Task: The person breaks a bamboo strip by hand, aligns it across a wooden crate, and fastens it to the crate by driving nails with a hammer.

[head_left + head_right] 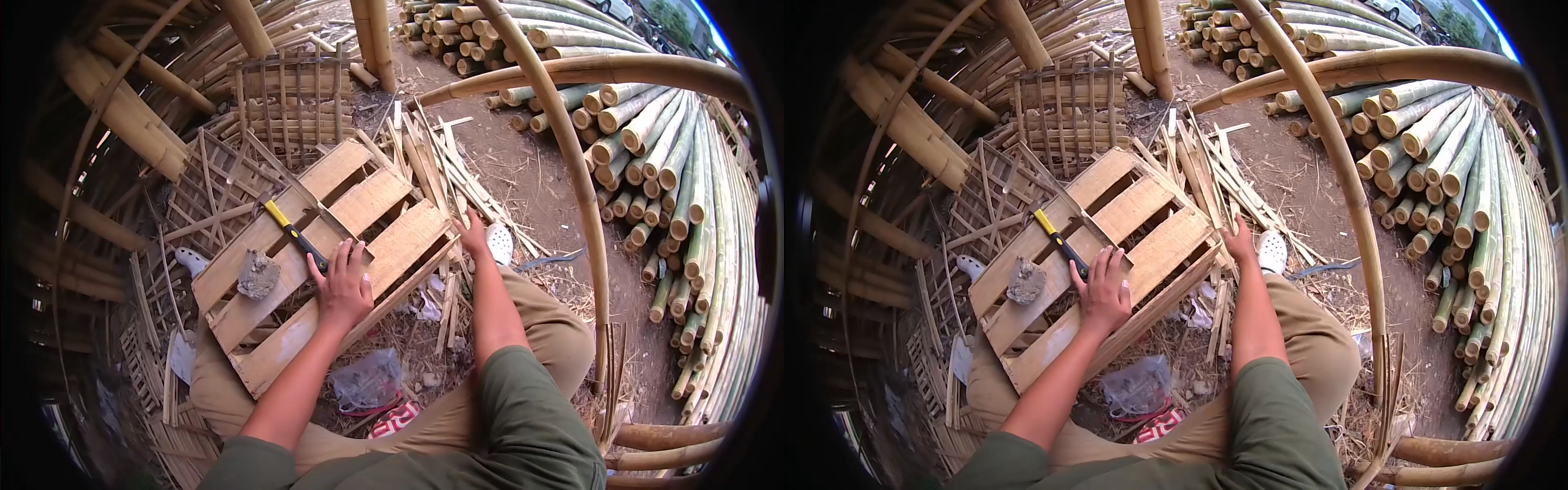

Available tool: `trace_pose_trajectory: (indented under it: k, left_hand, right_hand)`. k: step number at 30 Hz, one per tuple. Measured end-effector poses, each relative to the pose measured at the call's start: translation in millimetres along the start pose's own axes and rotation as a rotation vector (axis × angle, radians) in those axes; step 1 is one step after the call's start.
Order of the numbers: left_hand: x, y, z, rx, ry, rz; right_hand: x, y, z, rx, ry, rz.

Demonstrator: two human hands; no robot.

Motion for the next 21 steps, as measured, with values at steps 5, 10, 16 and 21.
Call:
trace_pose_trajectory:
  k: [5,10,16,21]
  left_hand:
    - [-1.2,1.2,0.4,0.001,-0.022,0.001]
    - [-1.1,0.0,2.1,0.01,-0.05,0.01]
    - [-0.8,0.9,3.7,0.015,-0.058,0.008]
    - [-3.4,-0.2,3.9,0.012,-0.071,0.031]
  right_hand:
    - [3.8,18.9,11.0,-0.244,-0.038,-0.212]
    - [5.0,47.9,10.4,-0.37,-0.178,-0.491]
    - [-21.7,72.8,32.0,-0.311,-0.236,-0.537]
    - [-33.5,98.9,25.0,-0.367,-0.271,-0.526]
Point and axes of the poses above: each hand's wrist, its own z-axis towards the middle knuckle, its own x-axis out of the back of the hand, y = z × x, the point moved 3 cm from there along z, towards the middle knuckle, and after that the axes turned 10 degrees about x, right-handed, at the moved point
